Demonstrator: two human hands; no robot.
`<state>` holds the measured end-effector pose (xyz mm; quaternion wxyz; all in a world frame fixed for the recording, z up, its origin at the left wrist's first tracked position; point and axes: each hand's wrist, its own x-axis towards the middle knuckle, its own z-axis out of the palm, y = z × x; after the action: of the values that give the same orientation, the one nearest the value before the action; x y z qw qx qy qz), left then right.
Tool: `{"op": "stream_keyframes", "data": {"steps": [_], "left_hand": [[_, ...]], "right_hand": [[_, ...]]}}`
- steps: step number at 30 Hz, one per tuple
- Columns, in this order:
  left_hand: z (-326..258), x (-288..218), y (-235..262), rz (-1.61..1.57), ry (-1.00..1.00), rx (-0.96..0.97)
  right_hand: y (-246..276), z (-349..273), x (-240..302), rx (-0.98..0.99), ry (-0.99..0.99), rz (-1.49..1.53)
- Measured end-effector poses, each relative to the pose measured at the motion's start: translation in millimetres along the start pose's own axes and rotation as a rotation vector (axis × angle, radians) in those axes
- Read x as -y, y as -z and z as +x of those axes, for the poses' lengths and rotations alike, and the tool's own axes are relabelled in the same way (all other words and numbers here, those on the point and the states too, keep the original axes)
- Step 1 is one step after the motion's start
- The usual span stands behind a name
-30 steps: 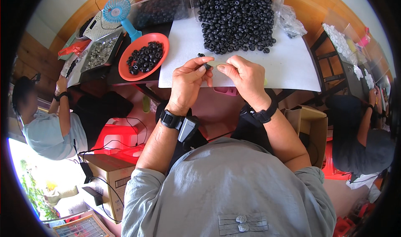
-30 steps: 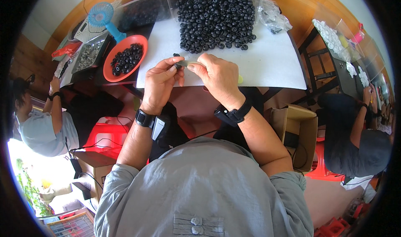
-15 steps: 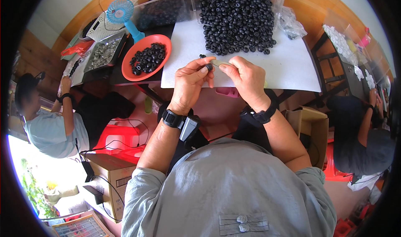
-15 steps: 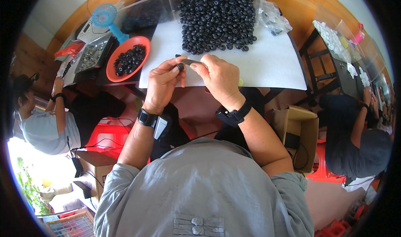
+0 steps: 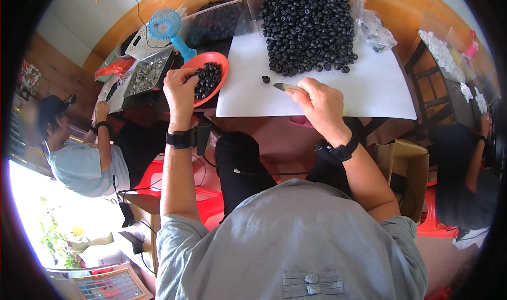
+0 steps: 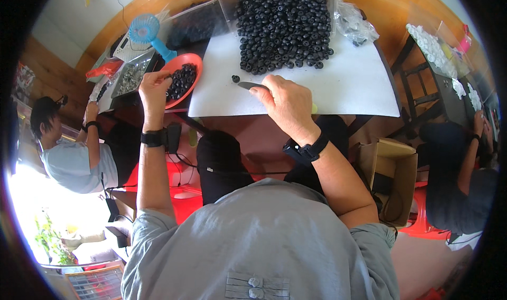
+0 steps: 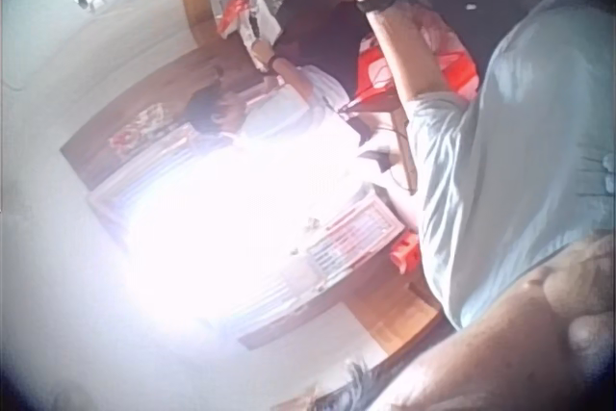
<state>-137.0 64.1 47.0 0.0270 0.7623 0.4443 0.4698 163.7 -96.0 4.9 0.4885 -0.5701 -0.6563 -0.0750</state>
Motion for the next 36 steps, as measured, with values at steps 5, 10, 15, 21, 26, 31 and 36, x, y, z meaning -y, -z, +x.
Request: {"op": "stream_keyframes", "data": {"steps": [5,10,15,21,26,31,36], "left_hand": [[-18.1,-48.8,-48.8,-0.169,-0.177,0.084],[-29.3,-88.4,-86.4,-0.115,-0.394,0.310],[-29.5,-82.4,-97.4,-0.069,-0.341,0.301],[-41.6,-98.7,-67.9,-0.504,0.025,0.416],[-56.0,-104.5,-60.8,-1.217,0.528,0.547],[-65.1,-105.2,-68.1,-1.303,0.572,0.530],[-66.9,-103.1,-69.8,-1.386,0.568,0.527]], "right_hand": [[-3.6,-2.0,-2.5,-0.022,0.011,0.006],[-1.9,-2.4,0.2,-0.017,0.002,0.013],[-0.8,-3.1,-1.4,-0.009,0.008,0.007],[-0.1,-4.3,-4.6,-0.023,0.019,0.007],[0.9,-3.1,-0.3,0.003,-0.030,0.037],[2.3,-3.3,1.9,0.021,-0.051,0.049],[4.1,-3.4,-1.5,0.045,-0.103,0.107]]}}
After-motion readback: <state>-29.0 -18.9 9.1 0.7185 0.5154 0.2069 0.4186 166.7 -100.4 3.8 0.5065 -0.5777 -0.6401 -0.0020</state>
